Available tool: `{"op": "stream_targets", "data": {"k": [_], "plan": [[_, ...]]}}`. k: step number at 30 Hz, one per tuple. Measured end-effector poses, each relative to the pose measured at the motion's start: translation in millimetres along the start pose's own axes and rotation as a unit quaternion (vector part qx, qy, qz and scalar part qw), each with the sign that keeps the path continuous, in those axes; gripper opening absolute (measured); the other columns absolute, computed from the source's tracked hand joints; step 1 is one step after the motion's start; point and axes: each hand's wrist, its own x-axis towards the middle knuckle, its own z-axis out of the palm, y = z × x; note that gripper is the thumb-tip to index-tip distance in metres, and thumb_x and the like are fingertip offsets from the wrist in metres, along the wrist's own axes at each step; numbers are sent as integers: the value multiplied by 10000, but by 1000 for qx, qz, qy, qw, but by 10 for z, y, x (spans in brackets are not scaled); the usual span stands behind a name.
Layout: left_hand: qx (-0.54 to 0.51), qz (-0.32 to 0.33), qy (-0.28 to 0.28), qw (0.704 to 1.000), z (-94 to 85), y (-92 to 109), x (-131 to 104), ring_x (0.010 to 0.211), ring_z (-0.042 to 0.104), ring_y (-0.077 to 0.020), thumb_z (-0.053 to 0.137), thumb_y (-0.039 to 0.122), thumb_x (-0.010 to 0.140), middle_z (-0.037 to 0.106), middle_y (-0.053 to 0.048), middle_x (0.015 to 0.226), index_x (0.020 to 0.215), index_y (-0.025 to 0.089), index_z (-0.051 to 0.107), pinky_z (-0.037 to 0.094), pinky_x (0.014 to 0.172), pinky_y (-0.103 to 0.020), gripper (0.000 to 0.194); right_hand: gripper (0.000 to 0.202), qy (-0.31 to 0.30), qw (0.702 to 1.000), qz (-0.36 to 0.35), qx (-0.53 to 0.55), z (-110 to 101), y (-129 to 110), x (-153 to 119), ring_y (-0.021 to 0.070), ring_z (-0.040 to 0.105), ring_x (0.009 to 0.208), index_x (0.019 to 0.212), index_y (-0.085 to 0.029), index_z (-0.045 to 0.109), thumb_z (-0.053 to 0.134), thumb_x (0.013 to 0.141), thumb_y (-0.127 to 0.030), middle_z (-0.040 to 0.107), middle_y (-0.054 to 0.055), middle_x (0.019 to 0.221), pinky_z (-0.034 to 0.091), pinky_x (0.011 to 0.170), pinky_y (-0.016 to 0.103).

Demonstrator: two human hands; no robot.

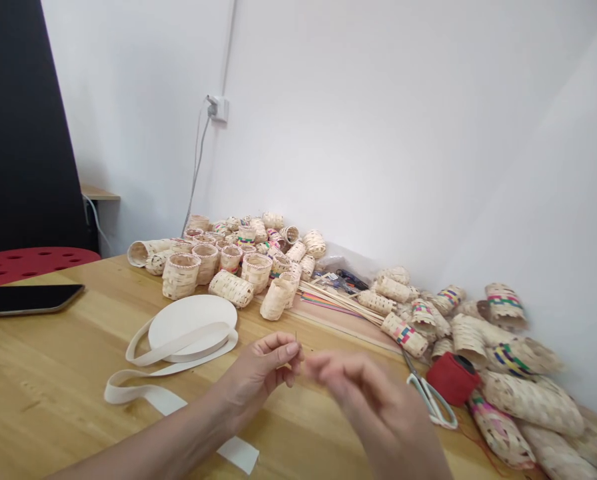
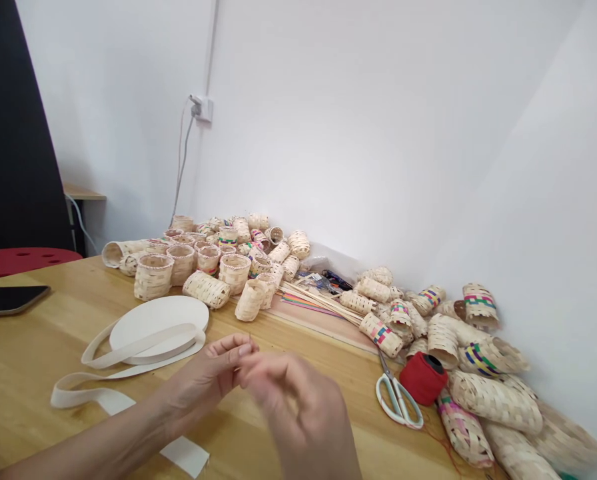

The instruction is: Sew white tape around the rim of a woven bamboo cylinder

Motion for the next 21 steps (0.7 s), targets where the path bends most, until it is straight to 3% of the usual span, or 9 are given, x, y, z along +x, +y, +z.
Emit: {"op": "stream_targets", "data": {"k": [2, 6, 11, 21], "plan": [[6, -1, -17, 1000, 13, 7, -7, 617, 539, -96, 757, 283, 718, 641, -30, 719, 736, 129, 647, 386, 561, -207, 190, 226, 68, 994, 64, -47, 49, 243, 194, 193, 667, 767, 759, -227, 683, 574, 826, -414, 724, 41, 831, 520, 625, 253], [22, -10, -40, 999, 35, 6, -12, 584, 554, -103, 747, 300, 727, 657, -40, 683, 745, 126, 646, 390, 573, -218, 202, 251, 135, 986, 92, -32, 226, 560, 253, 173, 645, 661, 801, -169, 650, 562, 833, -402, 696, 41, 735, 506, 581, 243], [24, -12, -39, 999, 51, -15, -13, 554, 557, -106, 766, 314, 699, 659, -41, 657, 726, 117, 648, 393, 569, -226, 231, 266, 135, 985, 102, 42, 347, 657, 116, 128, 578, 517, 792, -174, 581, 507, 871, -417, 609, -11, 595, 492, 518, 222], [48, -24, -43, 998, 41, -47, -29, 570, 539, -96, 754, 316, 716, 654, -34, 667, 748, 126, 662, 389, 597, -221, 213, 227, 123, 989, 78, 21, 305, 683, 60, 138, 603, 591, 805, -174, 588, 506, 883, -372, 598, -10, 605, 490, 539, 219]]}}
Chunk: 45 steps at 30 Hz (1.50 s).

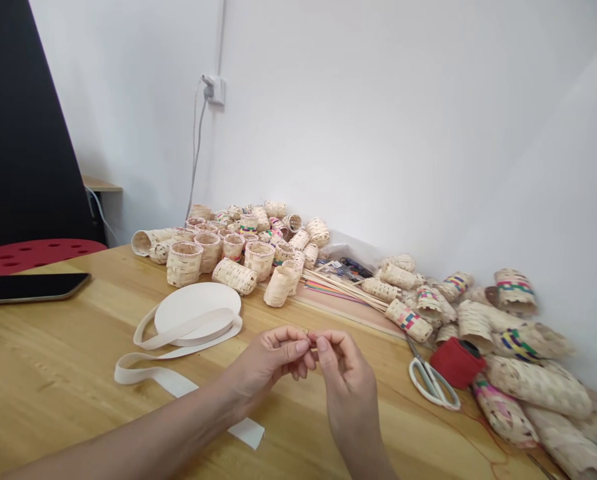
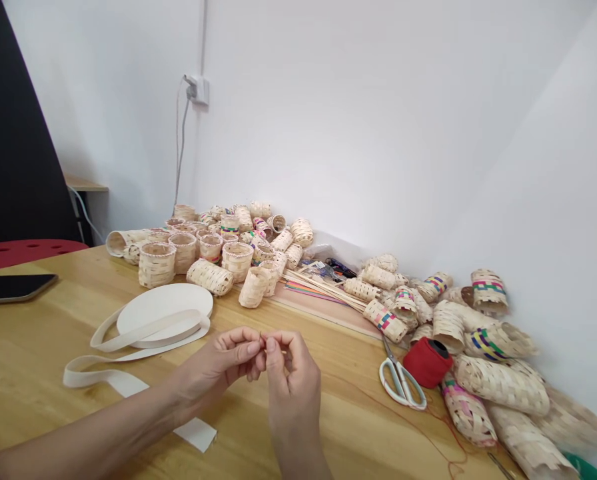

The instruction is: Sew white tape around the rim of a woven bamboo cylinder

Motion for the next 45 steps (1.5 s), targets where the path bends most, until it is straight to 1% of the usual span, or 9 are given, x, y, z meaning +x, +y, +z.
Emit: {"op": "stream_targets", "data": {"k": [3, 7, 10, 19, 22, 25, 31, 37, 45], "plan": [[5, 1, -6, 1000, -15, -17, 6, 578, 539, -98, 745, 314, 727, 651, -31, 671, 752, 130, 664, 391, 604, -224, 203, 212, 1, 1000, -2, -11, 0, 14, -10, 149, 623, 625, 829, -176, 587, 499, 890, -359, 602, -7, 608, 494, 543, 220], [4, 5, -10, 1000, -19, -21, 17, 575, 541, -96, 734, 295, 741, 652, -27, 666, 756, 132, 669, 392, 598, -222, 177, 200, 14, 998, -23, -52, -5, 36, -17, 177, 645, 708, 840, -174, 599, 502, 886, -342, 625, 12, 632, 511, 601, 242], [1, 5, -10, 1000, -13, -19, 20, 571, 543, -95, 727, 280, 749, 654, -29, 665, 759, 127, 671, 396, 596, -219, 163, 203, 20, 997, -24, -67, -10, 50, -25, 187, 655, 737, 847, -173, 597, 499, 886, -347, 637, 20, 649, 515, 627, 251], [-5, -2, -15, 1000, 13, -27, -11, 572, 545, -87, 711, 258, 769, 653, -28, 666, 758, 123, 671, 399, 588, -205, 141, 220, 15, 999, -15, -49, 0, 25, -34, 159, 645, 622, 815, -186, 575, 488, 889, -374, 618, -6, 594, 501, 561, 226], [-3, -3, -9, 1000, 13, -28, -11, 569, 542, -84, 714, 259, 768, 653, -27, 661, 765, 122, 673, 395, 585, -201, 143, 215, 30, 999, -19, -37, 17, 12, -37, 147, 625, 570, 794, -186, 586, 511, 876, -370, 609, -13, 570, 486, 526, 215], [-2, -2, -11, 1000, 0, -39, -8, 567, 542, -82, 717, 256, 764, 655, -27, 662, 769, 121, 672, 391, 583, -201, 143, 227, 52, 998, -24, -33, 25, 18, -39, 152, 627, 590, 780, -182, 600, 529, 862, -382, 622, -3, 588, 477, 514, 213], [0, 7, -17, 1000, -5, -41, -14, 577, 543, -89, 717, 266, 762, 656, -36, 665, 757, 113, 666, 392, 587, -209, 161, 266, 25, 999, -9, -28, -1, 71, -36, 148, 633, 620, 814, -168, 605, 515, 875, -411, 670, 27, 681, 479, 531, 213], [-4, 2, -10, 1000, 2, -33, -21, 572, 541, -88, 734, 263, 745, 659, -37, 658, 763, 110, 667, 393, 584, -206, 169, 255, 25, 1000, 2, -8, 8, 71, -46, 148, 626, 633, 824, -173, 595, 519, 876, -411, 605, -12, 588, 474, 539, 211], [-6, 4, -11, 1000, 1, -30, -15, 570, 542, -83, 730, 256, 751, 660, -32, 658, 767, 116, 671, 394, 584, -205, 153, 249, 23, 1000, 1, -15, -2, 104, -47, 165, 640, 722, 842, -170, 579, 508, 884, -406, 624, 9, 638, 489, 587, 224]]}}
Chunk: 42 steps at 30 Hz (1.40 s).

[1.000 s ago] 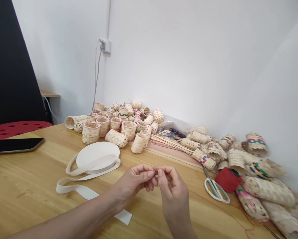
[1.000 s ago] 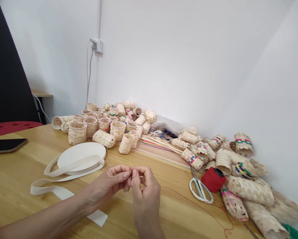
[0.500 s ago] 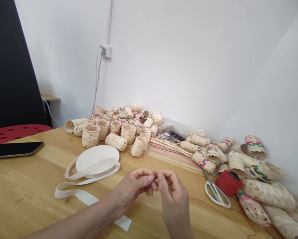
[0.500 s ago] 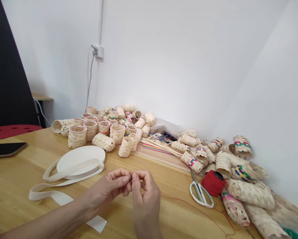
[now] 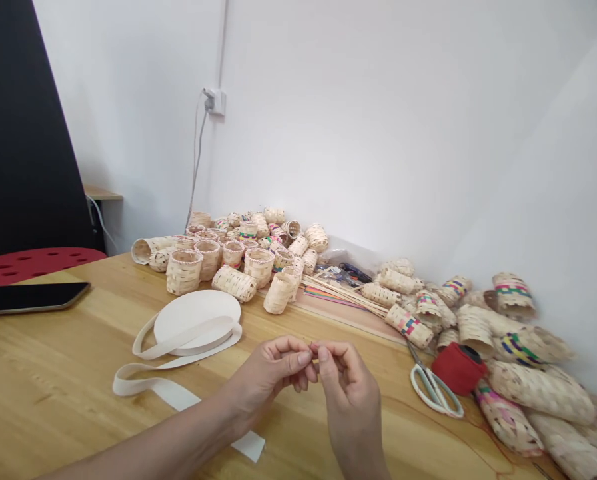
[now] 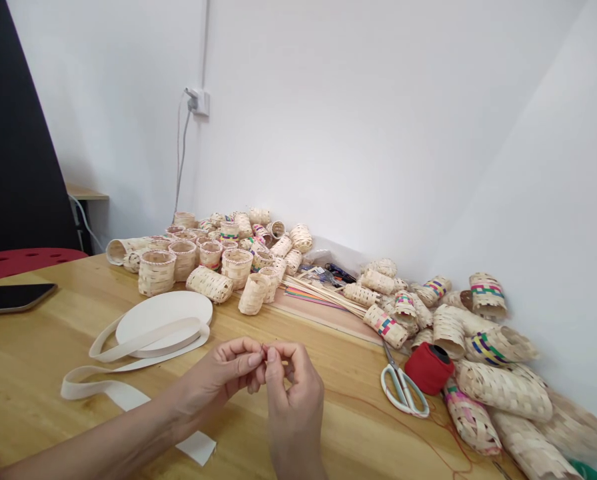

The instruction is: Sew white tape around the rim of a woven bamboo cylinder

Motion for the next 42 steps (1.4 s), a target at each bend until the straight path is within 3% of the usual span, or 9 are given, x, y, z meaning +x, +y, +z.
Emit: {"op": "stream_targets", "data": {"k": [8, 18, 24, 29, 42], "plan": [[4, 3, 4, 1000, 7, -4, 5, 564, 537, -77, 731, 254, 748, 655, -25, 652, 771, 120, 684, 388, 577, -199, 144, 256, 4, 1000, 1, -7, -1, 1, -2, 166, 646, 729, 846, -172, 577, 509, 881, -416, 640, 25, 681, 502, 602, 228], [-1, -2, 8, 1000, 13, -7, 4, 559, 530, -79, 753, 275, 720, 647, -23, 643, 746, 120, 689, 381, 573, -201, 170, 232, -7, 1000, -27, 6, 7, 19, 11, 129, 603, 547, 806, -177, 573, 495, 887, -380, 616, -2, 617, 496, 526, 220], [1, -3, 5, 1000, 12, -7, 13, 555, 524, -77, 745, 278, 729, 640, -19, 636, 745, 118, 685, 373, 569, -198, 171, 220, 2, 999, -42, -29, -11, -23, 11, 143, 640, 624, 799, -179, 584, 496, 887, -361, 664, 23, 683, 496, 546, 211], [5, -8, 4, 1000, 17, -7, 10, 565, 522, -83, 748, 287, 725, 635, -22, 644, 738, 116, 679, 374, 579, -205, 184, 217, -6, 998, -54, -36, -16, -40, 24, 145, 640, 601, 786, -184, 575, 485, 895, -349, 650, 4, 617, 491, 527, 209], [4, -8, 1, 1000, 6, -11, 11, 562, 519, -81, 741, 276, 732, 630, -25, 645, 741, 110, 685, 375, 582, -204, 176, 227, -1, 997, -56, -54, -19, -38, 29, 136, 626, 602, 768, -183, 581, 493, 891, -352, 659, 10, 667, 487, 554, 207]]}}
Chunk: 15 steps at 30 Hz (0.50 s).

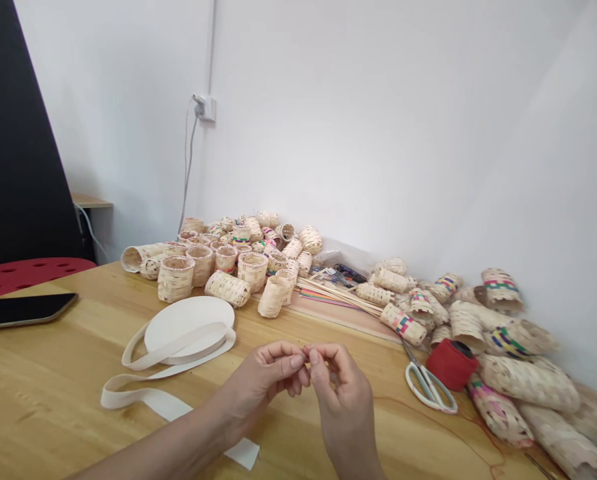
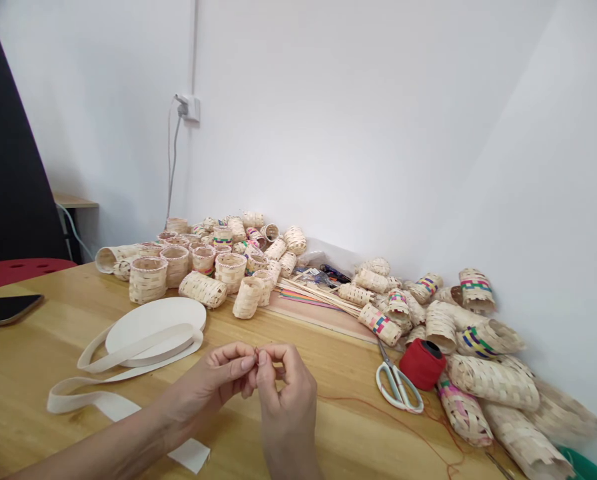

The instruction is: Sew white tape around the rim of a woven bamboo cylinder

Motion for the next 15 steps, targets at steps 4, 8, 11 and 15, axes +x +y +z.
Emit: {"op": "stream_targets", "data": {"k": [4, 8, 11, 15], "plan": [[-3, 1, -1, 1000, 4, 0, -1, 561, 520, -82, 746, 272, 726, 630, -23, 639, 732, 111, 683, 377, 581, -204, 174, 235, 0, 1000, -7, -2, -2, 6, 7, 131, 609, 568, 753, -182, 579, 492, 889, -353, 644, 5, 635, 483, 537, 205], [-1, -1, 1, 1000, 4, -3, -7, 568, 521, -83, 744, 278, 729, 635, -25, 644, 741, 112, 684, 378, 587, -204, 177, 231, 1, 1000, -3, 1, -2, 9, 2, 132, 608, 564, 758, -180, 582, 495, 887, -351, 641, 6, 633, 484, 530, 205], [3, -2, 3, 1000, 3, -1, -6, 564, 519, -85, 753, 288, 719, 638, -27, 642, 739, 114, 685, 377, 584, -206, 188, 236, -5, 1000, 6, 11, 2, 10, -1, 131, 594, 538, 761, -181, 579, 491, 890, -359, 619, -3, 606, 482, 518, 210], [5, -4, 6, 1000, 6, 0, -6, 563, 519, -88, 764, 300, 704, 639, -30, 638, 731, 118, 686, 376, 583, -207, 200, 235, -5, 1000, 9, 13, 4, 10, -2, 134, 596, 551, 752, -184, 579, 500, 886, -360, 617, -2, 609, 482, 525, 212]]}}
